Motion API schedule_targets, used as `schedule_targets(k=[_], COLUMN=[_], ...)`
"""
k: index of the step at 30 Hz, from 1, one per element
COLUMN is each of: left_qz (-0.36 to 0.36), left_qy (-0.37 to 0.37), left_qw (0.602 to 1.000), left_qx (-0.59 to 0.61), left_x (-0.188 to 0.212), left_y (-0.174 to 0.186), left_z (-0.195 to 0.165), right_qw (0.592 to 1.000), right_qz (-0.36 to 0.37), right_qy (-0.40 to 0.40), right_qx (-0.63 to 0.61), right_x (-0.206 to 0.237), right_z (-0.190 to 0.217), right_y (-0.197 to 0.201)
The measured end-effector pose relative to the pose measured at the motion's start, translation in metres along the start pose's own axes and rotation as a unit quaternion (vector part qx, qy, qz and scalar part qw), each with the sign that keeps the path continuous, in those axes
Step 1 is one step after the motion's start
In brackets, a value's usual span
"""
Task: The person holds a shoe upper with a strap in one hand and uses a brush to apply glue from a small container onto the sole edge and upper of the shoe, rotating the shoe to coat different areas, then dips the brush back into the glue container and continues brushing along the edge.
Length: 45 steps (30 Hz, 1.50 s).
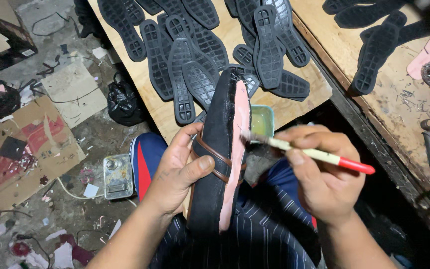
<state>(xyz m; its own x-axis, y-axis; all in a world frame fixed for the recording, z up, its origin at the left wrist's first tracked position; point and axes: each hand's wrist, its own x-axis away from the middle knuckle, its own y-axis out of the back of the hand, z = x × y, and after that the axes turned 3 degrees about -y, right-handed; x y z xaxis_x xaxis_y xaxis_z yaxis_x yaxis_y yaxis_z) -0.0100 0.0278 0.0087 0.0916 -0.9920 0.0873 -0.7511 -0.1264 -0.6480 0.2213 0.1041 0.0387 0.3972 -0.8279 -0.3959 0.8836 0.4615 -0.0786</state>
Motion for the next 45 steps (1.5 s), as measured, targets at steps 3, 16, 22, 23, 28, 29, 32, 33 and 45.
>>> schedule_targets(k=[3, 16, 22, 23, 28, 29, 32, 33, 45], left_qz=[0.002, -0.068, -0.106, -0.116, -0.126, -0.143, -0.060, -0.053, 0.014], left_qy=[0.006, -0.005, 0.001, 0.001, 0.041, 0.056, 0.004, -0.003, -0.012], left_qw=[1.000, 0.991, 0.989, 0.988, 0.973, 0.968, 0.991, 0.992, 0.994], left_qx=[0.031, 0.112, 0.099, 0.097, 0.189, 0.196, 0.122, 0.114, 0.108], left_x=[0.000, 0.018, 0.024, 0.025, 0.022, 0.021, 0.016, 0.015, 0.007], left_y=[0.001, 0.041, 0.048, 0.048, 0.042, 0.039, 0.030, 0.026, -0.017], left_z=[0.002, 0.017, 0.024, 0.025, 0.019, 0.018, 0.013, 0.012, 0.004], right_qw=[0.999, 0.902, 0.887, 0.911, 0.964, 0.957, 0.947, 0.943, 0.998], right_qz=[0.033, 0.011, -0.006, -0.035, -0.095, -0.083, -0.048, -0.039, -0.033], right_qy=[-0.042, -0.076, -0.112, -0.104, -0.053, -0.077, -0.202, -0.279, -0.039], right_qx=[0.002, 0.425, 0.448, 0.397, 0.241, 0.266, 0.246, 0.175, -0.041], right_x=[-0.002, -0.037, -0.035, -0.034, -0.020, -0.015, -0.007, -0.007, 0.021], right_z=[-0.002, -0.113, -0.133, -0.129, -0.099, -0.095, -0.082, -0.077, 0.000], right_y=[-0.001, 0.036, 0.029, 0.030, 0.046, 0.047, 0.048, 0.048, -0.001])
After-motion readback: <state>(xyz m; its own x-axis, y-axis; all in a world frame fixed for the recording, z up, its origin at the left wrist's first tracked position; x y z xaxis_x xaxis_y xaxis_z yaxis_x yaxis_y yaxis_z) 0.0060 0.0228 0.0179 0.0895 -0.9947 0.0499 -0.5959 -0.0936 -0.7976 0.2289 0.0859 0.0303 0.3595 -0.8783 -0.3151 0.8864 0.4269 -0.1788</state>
